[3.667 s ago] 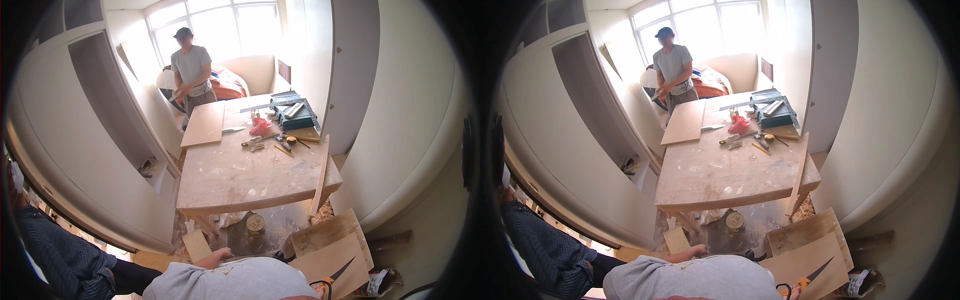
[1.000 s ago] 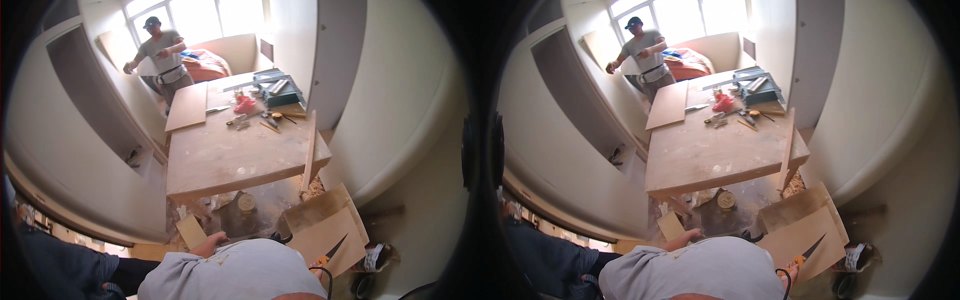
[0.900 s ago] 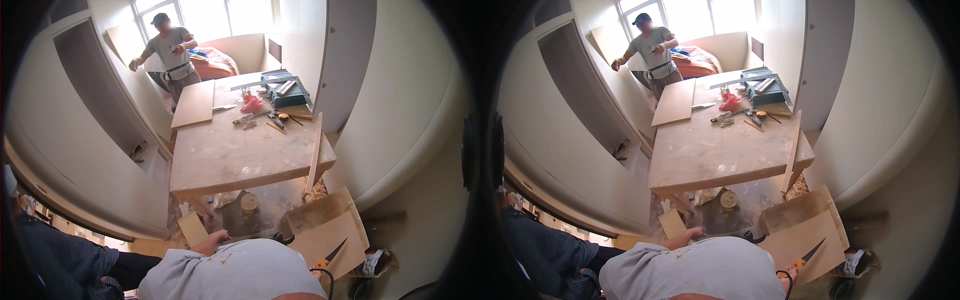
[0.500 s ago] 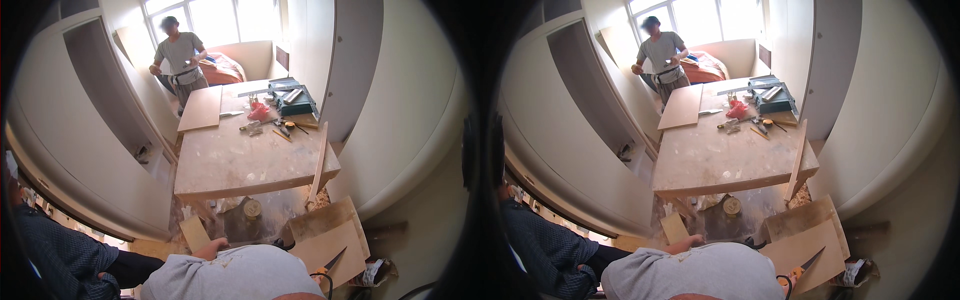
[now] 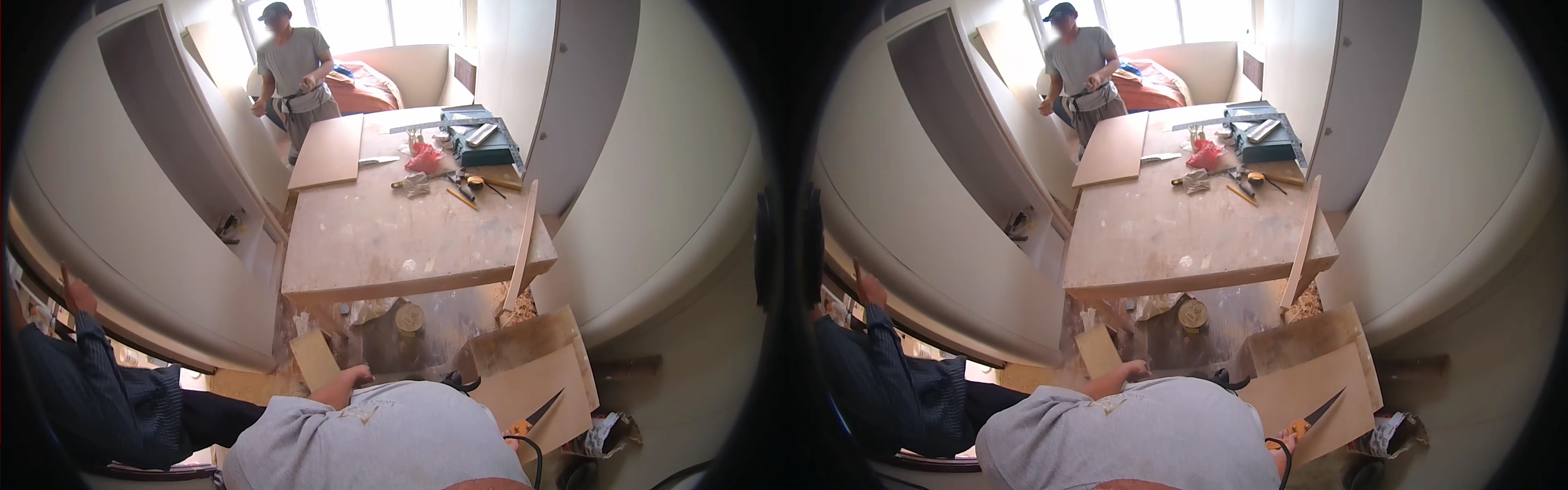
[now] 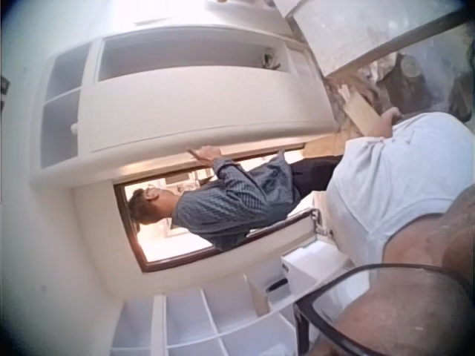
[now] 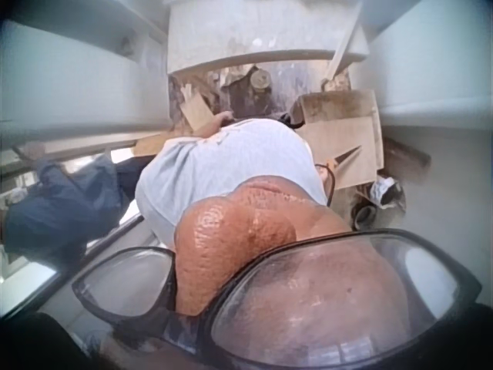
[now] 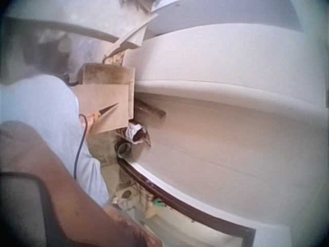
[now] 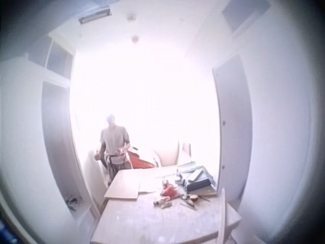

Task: The person cuts a small piece of wood with a hand saw and later holds up pieces of wood at a workbench.

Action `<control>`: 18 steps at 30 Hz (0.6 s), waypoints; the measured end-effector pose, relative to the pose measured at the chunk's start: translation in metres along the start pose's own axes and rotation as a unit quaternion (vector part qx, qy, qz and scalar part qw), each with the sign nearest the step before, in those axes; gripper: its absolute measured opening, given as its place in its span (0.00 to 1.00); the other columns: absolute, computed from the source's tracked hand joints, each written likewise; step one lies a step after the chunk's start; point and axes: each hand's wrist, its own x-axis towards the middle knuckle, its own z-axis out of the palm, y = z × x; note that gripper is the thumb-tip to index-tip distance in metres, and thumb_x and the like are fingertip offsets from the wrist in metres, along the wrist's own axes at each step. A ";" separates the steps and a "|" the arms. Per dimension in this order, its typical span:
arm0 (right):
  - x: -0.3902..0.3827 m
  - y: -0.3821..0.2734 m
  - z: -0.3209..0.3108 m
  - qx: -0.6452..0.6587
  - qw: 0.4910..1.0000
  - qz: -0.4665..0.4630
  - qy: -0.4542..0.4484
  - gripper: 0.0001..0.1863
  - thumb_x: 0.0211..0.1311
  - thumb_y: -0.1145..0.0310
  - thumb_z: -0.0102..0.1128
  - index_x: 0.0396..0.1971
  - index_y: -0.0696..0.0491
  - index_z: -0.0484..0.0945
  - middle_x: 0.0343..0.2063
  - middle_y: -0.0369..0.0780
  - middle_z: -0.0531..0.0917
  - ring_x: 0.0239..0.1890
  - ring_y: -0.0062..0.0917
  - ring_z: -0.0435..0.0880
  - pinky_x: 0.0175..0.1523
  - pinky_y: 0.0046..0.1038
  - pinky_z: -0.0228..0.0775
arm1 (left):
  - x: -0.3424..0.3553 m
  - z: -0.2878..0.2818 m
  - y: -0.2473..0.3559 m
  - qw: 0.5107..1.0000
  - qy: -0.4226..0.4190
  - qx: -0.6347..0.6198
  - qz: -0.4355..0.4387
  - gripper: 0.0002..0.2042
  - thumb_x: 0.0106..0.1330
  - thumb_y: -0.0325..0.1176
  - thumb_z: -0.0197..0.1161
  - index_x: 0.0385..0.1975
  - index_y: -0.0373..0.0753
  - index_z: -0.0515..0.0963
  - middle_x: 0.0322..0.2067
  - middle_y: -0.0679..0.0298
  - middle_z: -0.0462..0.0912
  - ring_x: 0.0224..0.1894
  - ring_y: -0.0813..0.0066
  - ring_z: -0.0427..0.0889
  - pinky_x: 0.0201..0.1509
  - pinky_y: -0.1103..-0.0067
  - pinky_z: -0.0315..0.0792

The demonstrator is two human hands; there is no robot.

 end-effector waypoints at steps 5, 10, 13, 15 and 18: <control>0.007 0.000 -0.021 -0.001 1.000 0.010 -0.001 0.28 0.73 0.41 0.48 0.60 0.47 0.69 0.58 0.38 0.75 0.58 0.27 0.71 0.64 0.43 0.63 | -0.015 -0.005 0.016 0.999 -0.012 -0.033 -0.041 0.23 0.64 0.41 0.66 0.47 0.24 0.80 0.47 0.49 0.85 0.44 0.52 0.87 0.43 0.62 0.82; 0.012 0.005 -0.032 0.006 1.000 0.021 0.003 0.25 0.73 0.42 0.47 0.54 0.47 0.71 0.52 0.36 0.78 0.53 0.24 0.73 0.61 0.39 0.65 | -0.020 -0.003 0.011 0.999 0.031 0.005 -0.009 0.23 0.62 0.43 0.66 0.47 0.26 0.81 0.50 0.44 0.84 0.49 0.48 0.85 0.49 0.60 0.80; 0.035 -0.012 -0.055 0.066 0.983 0.025 -0.172 0.20 0.75 0.44 0.47 0.44 0.48 0.71 0.36 0.34 0.79 0.42 0.21 0.76 0.54 0.35 0.69 | -0.009 -0.007 0.034 1.000 -0.004 0.011 -0.002 0.24 0.61 0.44 0.67 0.48 0.27 0.82 0.51 0.43 0.83 0.52 0.48 0.84 0.51 0.60 0.79; -0.004 0.001 -0.017 0.052 0.995 0.006 -0.090 0.19 0.75 0.46 0.48 0.40 0.48 0.69 0.31 0.33 0.77 0.36 0.21 0.76 0.51 0.33 0.71 | -0.013 0.008 -0.006 0.998 0.039 -0.025 -0.034 0.24 0.61 0.44 0.67 0.47 0.27 0.82 0.50 0.44 0.84 0.51 0.48 0.84 0.50 0.60 0.79; -0.047 -0.011 0.028 0.021 0.999 -0.039 -0.017 0.18 0.75 0.47 0.50 0.36 0.48 0.69 0.25 0.33 0.75 0.30 0.22 0.75 0.47 0.32 0.73 | -0.003 0.012 -0.029 0.999 0.026 0.022 -0.001 0.23 0.62 0.44 0.67 0.44 0.25 0.82 0.47 0.44 0.85 0.47 0.51 0.86 0.48 0.63 0.80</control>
